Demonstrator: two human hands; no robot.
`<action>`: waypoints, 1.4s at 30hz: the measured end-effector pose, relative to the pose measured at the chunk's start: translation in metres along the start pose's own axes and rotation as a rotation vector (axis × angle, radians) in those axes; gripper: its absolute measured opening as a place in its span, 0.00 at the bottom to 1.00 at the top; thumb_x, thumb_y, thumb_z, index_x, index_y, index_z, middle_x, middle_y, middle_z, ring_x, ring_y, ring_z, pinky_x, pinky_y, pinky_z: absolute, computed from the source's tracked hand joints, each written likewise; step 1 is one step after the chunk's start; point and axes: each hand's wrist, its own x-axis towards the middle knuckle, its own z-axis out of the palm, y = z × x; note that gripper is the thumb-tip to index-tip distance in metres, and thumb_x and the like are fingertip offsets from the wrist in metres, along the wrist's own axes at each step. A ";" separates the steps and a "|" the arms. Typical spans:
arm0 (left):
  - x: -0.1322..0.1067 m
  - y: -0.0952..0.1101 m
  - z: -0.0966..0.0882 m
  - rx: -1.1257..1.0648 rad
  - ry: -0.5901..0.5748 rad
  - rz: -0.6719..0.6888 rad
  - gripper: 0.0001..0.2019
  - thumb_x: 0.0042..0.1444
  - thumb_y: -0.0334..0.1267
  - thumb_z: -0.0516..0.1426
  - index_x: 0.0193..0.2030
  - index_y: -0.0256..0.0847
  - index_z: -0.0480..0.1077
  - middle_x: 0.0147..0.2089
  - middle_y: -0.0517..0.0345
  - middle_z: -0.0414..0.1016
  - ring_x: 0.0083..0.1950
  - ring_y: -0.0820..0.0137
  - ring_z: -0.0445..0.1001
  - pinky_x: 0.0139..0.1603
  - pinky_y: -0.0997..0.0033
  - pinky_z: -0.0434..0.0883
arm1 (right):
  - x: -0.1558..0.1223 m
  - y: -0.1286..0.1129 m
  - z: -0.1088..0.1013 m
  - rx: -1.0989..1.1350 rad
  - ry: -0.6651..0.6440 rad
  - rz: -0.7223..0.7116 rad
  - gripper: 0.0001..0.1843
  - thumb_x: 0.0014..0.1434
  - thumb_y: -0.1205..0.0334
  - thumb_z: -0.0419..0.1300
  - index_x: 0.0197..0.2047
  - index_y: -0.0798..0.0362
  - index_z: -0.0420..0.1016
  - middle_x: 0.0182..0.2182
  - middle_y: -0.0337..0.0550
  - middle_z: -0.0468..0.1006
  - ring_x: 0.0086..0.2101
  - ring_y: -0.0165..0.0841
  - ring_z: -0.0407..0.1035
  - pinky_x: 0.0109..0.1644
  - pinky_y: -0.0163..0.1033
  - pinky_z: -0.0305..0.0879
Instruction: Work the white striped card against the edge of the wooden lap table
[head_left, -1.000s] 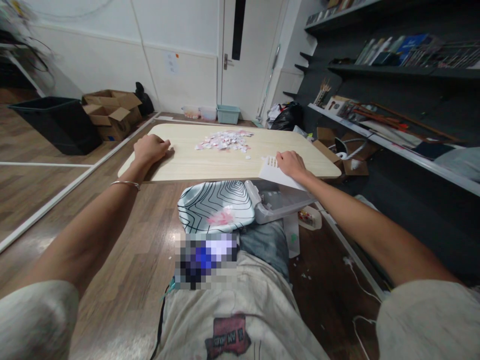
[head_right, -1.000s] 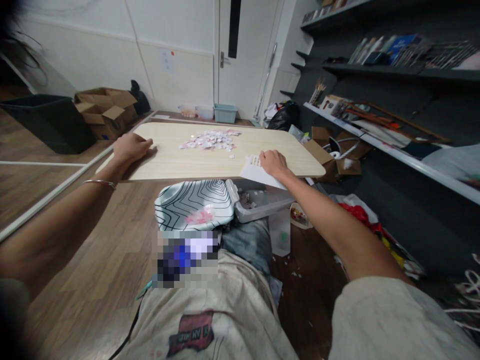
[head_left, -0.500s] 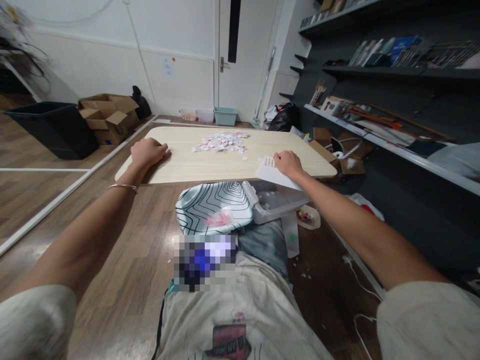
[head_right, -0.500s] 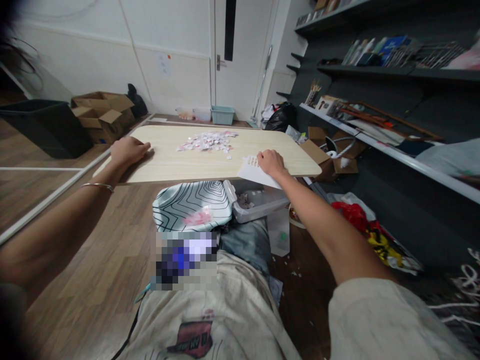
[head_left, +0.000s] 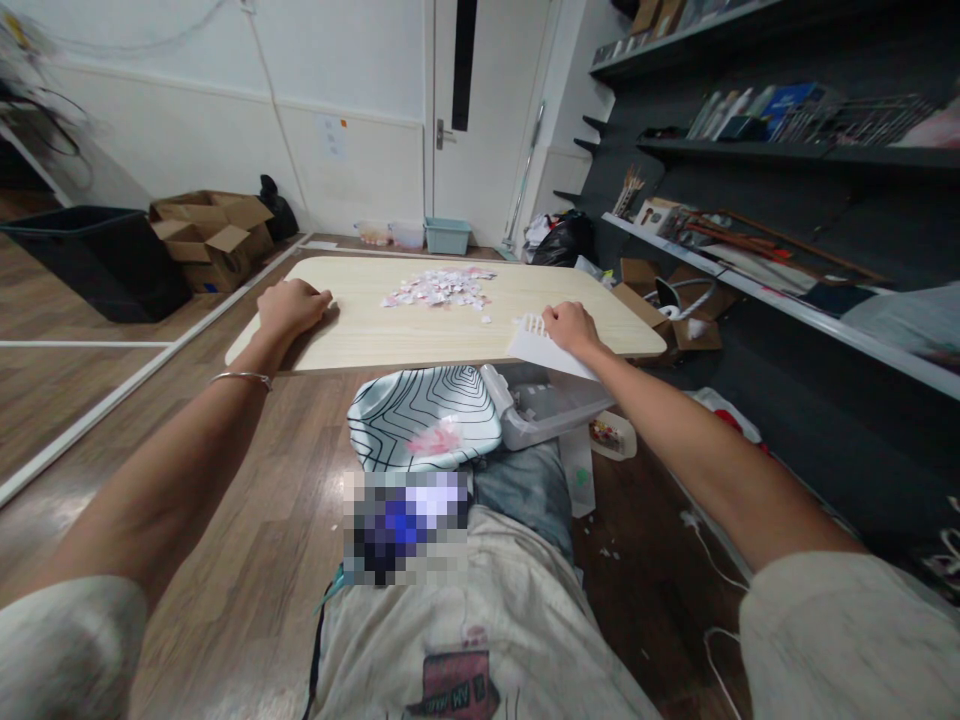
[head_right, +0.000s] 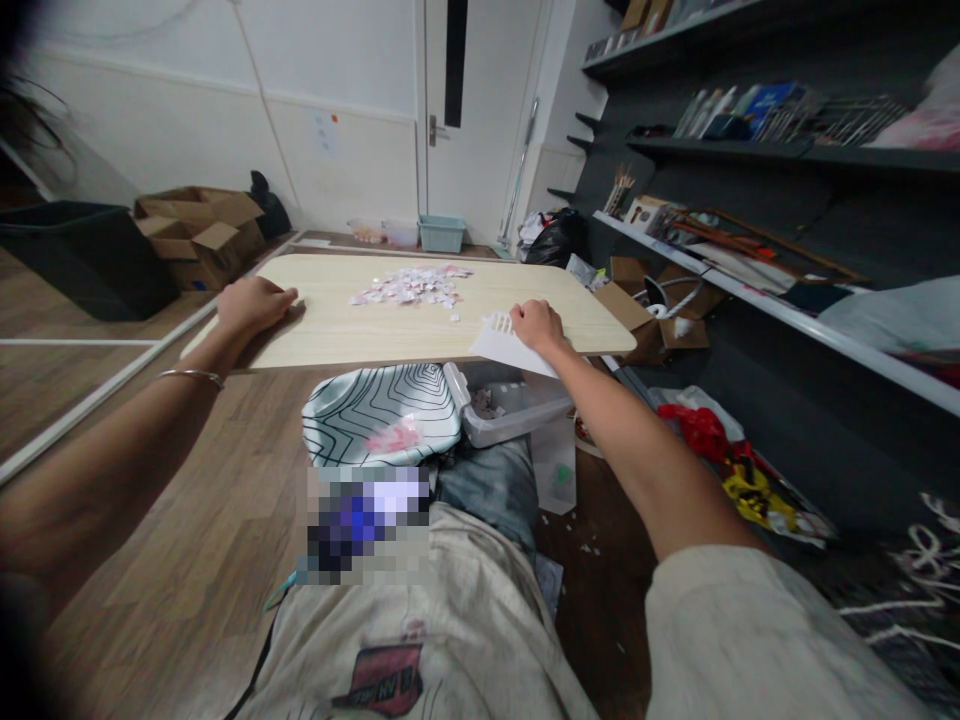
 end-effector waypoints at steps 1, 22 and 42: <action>0.000 0.000 0.000 -0.001 0.003 -0.002 0.31 0.81 0.51 0.52 0.61 0.31 0.92 0.70 0.24 0.93 0.71 0.36 0.87 0.68 0.49 0.80 | 0.000 0.000 0.000 0.002 0.005 -0.001 0.33 0.95 0.55 0.51 0.69 0.60 0.98 0.68 0.73 0.94 0.71 0.58 0.88 0.72 0.46 0.79; -0.004 0.003 -0.003 -0.015 0.007 -0.003 0.30 0.79 0.52 0.52 0.60 0.33 0.92 0.68 0.24 0.94 0.70 0.34 0.88 0.67 0.47 0.81 | 0.017 0.010 0.005 0.006 0.037 0.062 0.34 0.95 0.55 0.49 0.74 0.62 0.95 0.71 0.74 0.92 0.72 0.58 0.87 0.74 0.48 0.79; 0.004 -0.003 0.004 -0.031 0.024 -0.004 0.29 0.79 0.52 0.54 0.60 0.35 0.93 0.66 0.26 0.95 0.72 0.33 0.89 0.70 0.44 0.83 | 0.035 0.020 0.016 0.040 0.094 0.090 0.33 0.94 0.53 0.50 0.71 0.58 0.97 0.68 0.73 0.93 0.70 0.59 0.89 0.74 0.51 0.81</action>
